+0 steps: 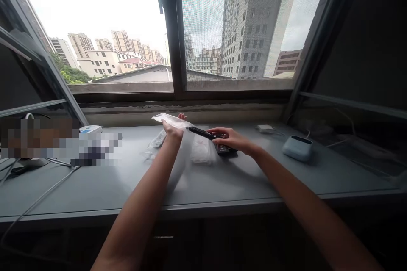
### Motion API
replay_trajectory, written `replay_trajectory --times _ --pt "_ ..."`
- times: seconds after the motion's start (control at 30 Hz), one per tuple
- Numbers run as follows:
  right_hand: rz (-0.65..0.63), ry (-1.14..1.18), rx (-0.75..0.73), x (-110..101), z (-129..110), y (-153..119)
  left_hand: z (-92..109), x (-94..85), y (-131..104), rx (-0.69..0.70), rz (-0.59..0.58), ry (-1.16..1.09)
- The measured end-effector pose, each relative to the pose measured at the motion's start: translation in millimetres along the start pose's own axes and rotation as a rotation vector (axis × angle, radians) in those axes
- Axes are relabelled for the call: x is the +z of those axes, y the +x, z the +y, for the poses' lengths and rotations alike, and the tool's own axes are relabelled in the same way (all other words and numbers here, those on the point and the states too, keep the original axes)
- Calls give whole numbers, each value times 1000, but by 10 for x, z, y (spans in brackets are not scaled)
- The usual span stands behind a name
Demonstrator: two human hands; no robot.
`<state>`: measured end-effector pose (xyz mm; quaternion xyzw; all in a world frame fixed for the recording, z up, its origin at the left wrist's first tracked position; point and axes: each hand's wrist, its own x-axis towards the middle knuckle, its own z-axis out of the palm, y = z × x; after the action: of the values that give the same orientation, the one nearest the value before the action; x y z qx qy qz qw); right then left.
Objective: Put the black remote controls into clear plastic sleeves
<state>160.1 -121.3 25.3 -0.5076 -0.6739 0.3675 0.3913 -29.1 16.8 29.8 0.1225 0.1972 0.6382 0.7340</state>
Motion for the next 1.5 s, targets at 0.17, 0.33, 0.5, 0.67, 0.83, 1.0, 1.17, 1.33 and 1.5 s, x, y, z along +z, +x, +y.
replay_trajectory --times 0.17,0.33,0.5,0.67,0.83,1.0,1.17,1.33,1.5 --pt "96 -61 -12 88 69 45 -149 72 -96 -11 -46 28" --pt "253 -129 -77 231 168 107 -464 150 -352 -51 -59 182" --pt "32 -26 -193 258 131 23 -588 203 -525 -100 -28 187" --pt "-184 177 -228 192 71 -27 -470 185 -503 -110 -9 180" --pt "55 148 -230 149 168 88 -541 141 -498 -180 -167 267" --pt "241 109 -134 57 200 120 -712 145 -515 -213 -187 447" --pt "166 133 -175 72 145 66 -645 130 -427 -130 -74 264" --pt "60 69 -155 180 152 51 -550 52 -372 -149 -96 276" --pt "300 -222 -261 175 228 90 -710 57 -446 -305 -248 388"
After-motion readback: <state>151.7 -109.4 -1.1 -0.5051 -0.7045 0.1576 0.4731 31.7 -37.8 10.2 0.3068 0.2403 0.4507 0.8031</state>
